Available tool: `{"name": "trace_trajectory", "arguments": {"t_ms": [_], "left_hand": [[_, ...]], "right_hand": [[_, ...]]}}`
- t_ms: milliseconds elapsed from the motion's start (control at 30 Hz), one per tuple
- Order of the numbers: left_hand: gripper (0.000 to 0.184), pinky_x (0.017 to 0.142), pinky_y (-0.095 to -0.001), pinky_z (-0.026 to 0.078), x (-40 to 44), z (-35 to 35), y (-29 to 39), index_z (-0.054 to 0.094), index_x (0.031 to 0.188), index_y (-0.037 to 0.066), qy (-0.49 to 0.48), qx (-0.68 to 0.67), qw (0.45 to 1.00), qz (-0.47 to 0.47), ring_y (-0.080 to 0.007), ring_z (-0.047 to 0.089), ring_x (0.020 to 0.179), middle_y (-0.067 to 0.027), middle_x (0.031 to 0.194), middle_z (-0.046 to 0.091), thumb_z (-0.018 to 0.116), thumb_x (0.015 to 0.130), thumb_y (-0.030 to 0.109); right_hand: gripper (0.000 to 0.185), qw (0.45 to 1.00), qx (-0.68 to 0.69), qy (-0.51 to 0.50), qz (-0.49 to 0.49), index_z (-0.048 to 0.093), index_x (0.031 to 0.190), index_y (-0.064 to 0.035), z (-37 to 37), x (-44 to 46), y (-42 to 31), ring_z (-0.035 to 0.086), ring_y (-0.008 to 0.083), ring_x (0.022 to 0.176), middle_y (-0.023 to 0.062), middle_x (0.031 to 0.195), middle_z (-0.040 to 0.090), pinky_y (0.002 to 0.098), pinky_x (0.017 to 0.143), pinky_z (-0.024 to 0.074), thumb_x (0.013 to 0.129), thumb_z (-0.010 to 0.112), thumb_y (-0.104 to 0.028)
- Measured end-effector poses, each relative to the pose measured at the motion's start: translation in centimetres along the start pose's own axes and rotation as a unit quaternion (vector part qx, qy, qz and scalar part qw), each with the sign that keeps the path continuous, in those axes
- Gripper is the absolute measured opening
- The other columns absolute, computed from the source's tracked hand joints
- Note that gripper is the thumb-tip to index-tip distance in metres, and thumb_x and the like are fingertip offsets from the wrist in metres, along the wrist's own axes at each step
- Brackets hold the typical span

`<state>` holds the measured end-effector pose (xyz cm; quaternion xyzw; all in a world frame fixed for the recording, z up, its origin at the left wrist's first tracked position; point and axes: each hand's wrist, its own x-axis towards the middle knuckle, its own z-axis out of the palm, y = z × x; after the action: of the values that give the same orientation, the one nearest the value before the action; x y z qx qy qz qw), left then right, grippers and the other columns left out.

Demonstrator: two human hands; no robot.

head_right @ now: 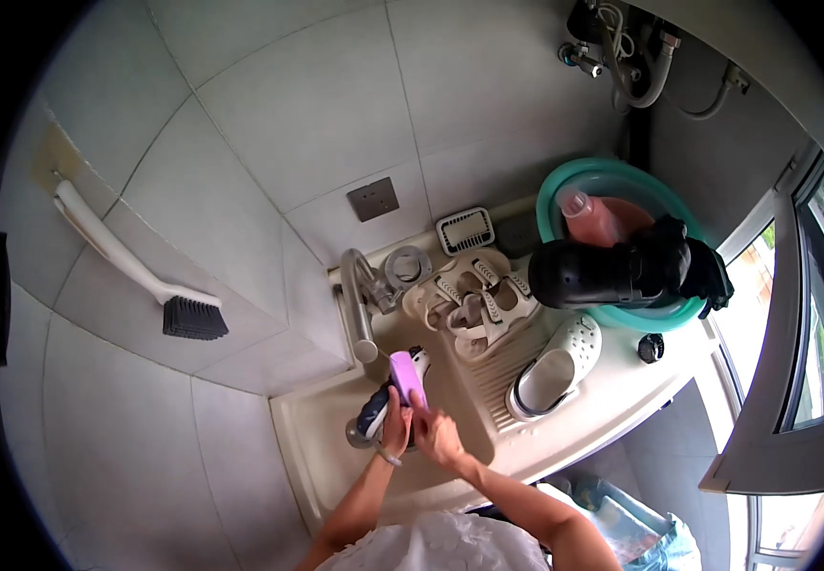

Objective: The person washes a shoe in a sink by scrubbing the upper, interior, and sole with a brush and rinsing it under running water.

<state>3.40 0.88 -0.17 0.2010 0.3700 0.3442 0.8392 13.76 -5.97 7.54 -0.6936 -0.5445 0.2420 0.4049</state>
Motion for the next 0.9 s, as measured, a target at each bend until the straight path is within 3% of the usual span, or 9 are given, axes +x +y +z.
{"name": "trace_trajectory", "arguments": {"t_ms": [67, 133, 267, 333, 467, 533, 667, 733, 900], "left_hand": [[0.061, 0.104, -0.0315, 0.035, -3.6, 2.6, 2.1, 0.041, 0.139, 0.009, -0.056, 0.281, 0.941, 0.178, -0.0184, 0.047, 0.121, -0.0038, 0.133, 0.049, 0.034, 0.1, 0.055], [0.063, 0.108, -0.0321, 0.032, -0.5, -1.0, -0.6, 0.038, 0.142, 0.008, -0.037, 0.005, 0.997, 0.067, -0.0171, 0.045, 0.125, -0.0049, 0.137, 0.047, 0.038, 0.099, 0.054], [0.066, 0.104, -0.0338, 0.038, -1.1, 0.5, 0.1, 0.044, 0.137, 0.005, -0.03, -0.047, 0.994, 0.099, -0.0191, 0.05, 0.121, -0.0058, 0.132, 0.054, 0.041, 0.096, 0.057], [0.06, 0.092, -0.0316, 0.045, -2.9, 3.6, 2.9, 0.053, 0.126, 0.007, 0.0, -0.133, 0.99, 0.046, -0.0174, 0.058, 0.099, -0.0022, 0.106, 0.062, 0.045, 0.095, 0.058], [0.048, 0.087, -0.03, 0.045, -1.1, -1.2, 1.1, 0.056, 0.119, 0.008, -0.051, -0.043, 0.996, 0.06, -0.0147, 0.058, 0.096, -0.0013, 0.1, 0.062, 0.049, 0.096, 0.05], [0.044, 0.096, -0.0325, 0.041, -1.9, 1.5, 2.3, 0.056, 0.122, 0.008, 0.022, -0.1, 0.993, 0.059, -0.0154, 0.056, 0.103, -0.0039, 0.112, 0.061, 0.055, 0.096, 0.043], [0.058, 0.096, -0.0323, 0.04, -1.7, 1.4, 3.7, 0.052, 0.129, 0.009, 0.059, -0.05, 0.995, 0.066, -0.0161, 0.054, 0.106, -0.0023, 0.118, 0.059, 0.055, 0.092, 0.054], [0.066, 0.095, -0.032, 0.041, -3.0, 2.8, 4.8, 0.053, 0.127, 0.009, 0.03, -0.085, 0.995, 0.041, -0.0162, 0.055, 0.105, -0.0028, 0.119, 0.059, 0.053, 0.089, 0.062], [0.075, 0.107, -0.0347, 0.032, -1.6, 0.2, 3.0, 0.041, 0.138, 0.006, 0.01, -0.055, 0.994, 0.093, -0.022, 0.046, 0.123, -0.0082, 0.133, 0.051, 0.042, 0.092, 0.066]], "right_hand": [[0.044, 0.997, 0.033, 0.052, -0.046, 0.054, 0.132, -0.0118, 0.5, -0.6, -0.3, 0.063, 0.0432, 0.067, 0.0271, 0.072, 0.059, 0.0455, 0.057, 0.0483, 0.088, 0.051, -0.01], [0.043, 0.999, 0.014, 0.013, 0.03, 0.053, 0.133, -0.0099, 0.1, 1.4, 1.4, 0.064, 0.0418, 0.066, 0.0279, 0.072, 0.058, 0.0447, 0.057, 0.0485, 0.09, 0.05, -0.01], [0.047, 0.998, 0.039, 0.01, 0.05, 0.051, 0.136, -0.0109, -0.9, 1.8, 1.3, 0.064, 0.0382, 0.061, 0.0272, 0.07, 0.057, 0.0408, 0.056, 0.0478, 0.089, 0.051, -0.008], [0.048, 0.999, 0.038, -0.02, -0.007, 0.053, 0.134, -0.0095, -0.8, -0.5, 0.2, 0.064, 0.0372, 0.067, 0.0254, 0.074, 0.058, 0.0415, 0.062, 0.0487, 0.086, 0.054, -0.007], [0.045, 0.996, 0.087, -0.03, 0.013, 0.053, 0.134, -0.0108, -0.5, 0.5, 0.4, 0.065, 0.0375, 0.07, 0.0235, 0.079, 0.062, 0.0432, 0.063, 0.0487, 0.089, 0.054, -0.009], [0.044, 0.998, 0.059, -0.007, 0.031, 0.052, 0.135, -0.0102, -0.1, 1.4, 0.5, 0.064, 0.0395, 0.069, 0.0241, 0.078, 0.061, 0.0421, 0.061, 0.0479, 0.091, 0.052, -0.009], [0.044, 0.997, 0.045, -0.049, 0.049, 0.053, 0.134, -0.012, -0.7, 0.5, -1.3, 0.064, 0.0376, 0.066, 0.0257, 0.074, 0.059, 0.0415, 0.061, 0.0481, 0.09, 0.053, -0.01], [0.046, 0.991, 0.034, 0.049, -0.123, 0.054, 0.134, -0.0139, 0.6, -0.9, -0.8, 0.063, 0.039, 0.064, 0.0252, 0.071, 0.058, 0.0415, 0.06, 0.0486, 0.088, 0.054, -0.008], [0.044, 0.996, 0.041, 0.035, 0.069, 0.052, 0.136, -0.0134, -1.3, 3.8, 1.2, 0.053, 0.0184, 0.054, 0.0215, 0.064, 0.048, 0.0329, 0.056, 0.0449, 0.092, 0.051, -0.012]]}}
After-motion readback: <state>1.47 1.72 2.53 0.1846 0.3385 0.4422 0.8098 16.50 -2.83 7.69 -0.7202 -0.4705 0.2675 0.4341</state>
